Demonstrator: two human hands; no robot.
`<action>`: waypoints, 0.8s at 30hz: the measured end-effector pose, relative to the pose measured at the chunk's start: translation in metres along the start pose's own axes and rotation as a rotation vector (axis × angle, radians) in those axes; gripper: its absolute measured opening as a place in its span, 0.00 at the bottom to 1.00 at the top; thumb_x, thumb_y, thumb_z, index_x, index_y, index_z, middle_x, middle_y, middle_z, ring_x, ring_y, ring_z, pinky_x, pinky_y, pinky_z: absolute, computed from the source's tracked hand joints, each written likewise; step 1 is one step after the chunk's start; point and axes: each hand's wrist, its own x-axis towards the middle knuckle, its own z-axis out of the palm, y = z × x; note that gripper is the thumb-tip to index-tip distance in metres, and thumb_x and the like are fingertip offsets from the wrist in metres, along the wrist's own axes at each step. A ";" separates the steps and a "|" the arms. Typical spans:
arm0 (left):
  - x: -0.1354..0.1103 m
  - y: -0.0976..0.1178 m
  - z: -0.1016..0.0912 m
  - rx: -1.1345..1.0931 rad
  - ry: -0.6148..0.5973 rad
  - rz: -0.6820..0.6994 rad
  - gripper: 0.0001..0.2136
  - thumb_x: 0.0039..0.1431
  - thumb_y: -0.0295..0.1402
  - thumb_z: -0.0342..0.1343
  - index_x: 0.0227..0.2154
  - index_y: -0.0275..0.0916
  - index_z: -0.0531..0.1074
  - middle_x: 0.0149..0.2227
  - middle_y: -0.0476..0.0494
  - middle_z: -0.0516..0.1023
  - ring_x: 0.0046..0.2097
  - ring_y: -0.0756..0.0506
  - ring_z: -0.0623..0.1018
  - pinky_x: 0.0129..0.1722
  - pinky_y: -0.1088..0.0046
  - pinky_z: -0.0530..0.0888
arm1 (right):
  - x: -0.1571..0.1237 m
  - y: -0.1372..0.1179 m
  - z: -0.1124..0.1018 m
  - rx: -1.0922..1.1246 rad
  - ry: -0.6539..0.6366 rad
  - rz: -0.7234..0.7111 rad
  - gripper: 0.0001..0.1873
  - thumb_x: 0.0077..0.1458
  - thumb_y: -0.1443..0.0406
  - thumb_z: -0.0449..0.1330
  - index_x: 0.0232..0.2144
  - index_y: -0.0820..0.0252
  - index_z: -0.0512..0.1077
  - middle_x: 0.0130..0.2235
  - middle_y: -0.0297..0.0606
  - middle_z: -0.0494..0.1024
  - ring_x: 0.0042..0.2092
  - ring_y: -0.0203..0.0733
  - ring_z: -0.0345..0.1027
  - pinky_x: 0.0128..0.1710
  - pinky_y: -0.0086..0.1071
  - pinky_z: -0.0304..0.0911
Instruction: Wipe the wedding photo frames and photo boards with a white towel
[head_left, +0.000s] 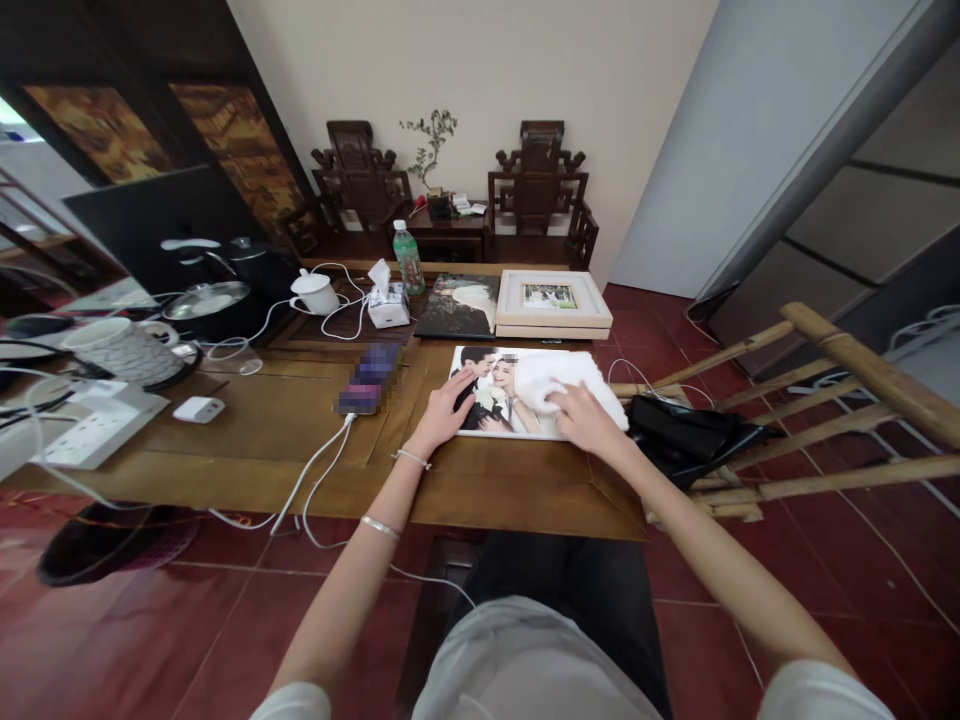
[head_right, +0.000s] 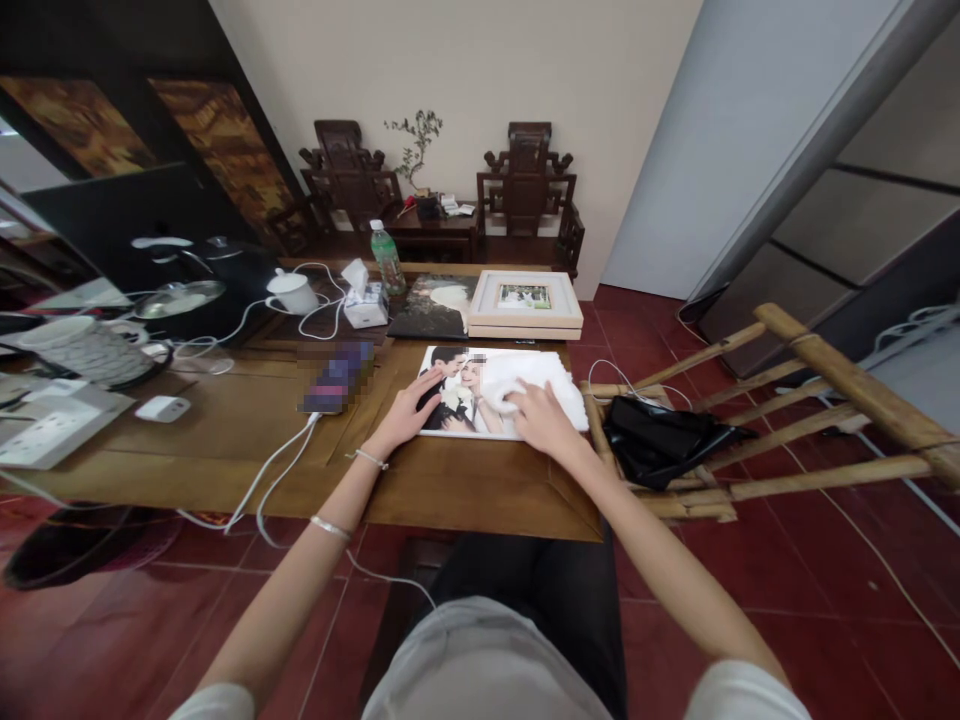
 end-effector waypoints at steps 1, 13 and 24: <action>0.000 0.000 0.000 0.001 0.003 0.001 0.20 0.63 0.36 0.46 0.56 0.37 0.66 0.61 0.39 0.64 0.64 0.44 0.60 0.64 0.60 0.56 | -0.016 -0.006 0.001 0.008 -0.015 -0.017 0.23 0.46 0.76 0.47 0.42 0.65 0.74 0.54 0.55 0.71 0.61 0.52 0.56 0.60 0.55 0.43; 0.001 0.001 0.000 0.020 -0.002 0.007 0.20 0.63 0.36 0.46 0.56 0.37 0.65 0.61 0.40 0.64 0.64 0.44 0.61 0.64 0.60 0.56 | -0.041 -0.031 -0.007 0.081 -0.086 -0.071 0.23 0.46 0.76 0.47 0.41 0.65 0.75 0.53 0.54 0.72 0.61 0.51 0.57 0.60 0.56 0.42; 0.000 -0.001 -0.002 -0.005 -0.005 0.015 0.20 0.63 0.37 0.46 0.56 0.40 0.65 0.62 0.42 0.63 0.64 0.44 0.60 0.64 0.59 0.56 | 0.085 0.000 -0.009 0.026 -0.016 0.040 0.20 0.48 0.74 0.47 0.38 0.61 0.76 0.45 0.43 0.78 0.46 0.48 0.70 0.45 0.32 0.59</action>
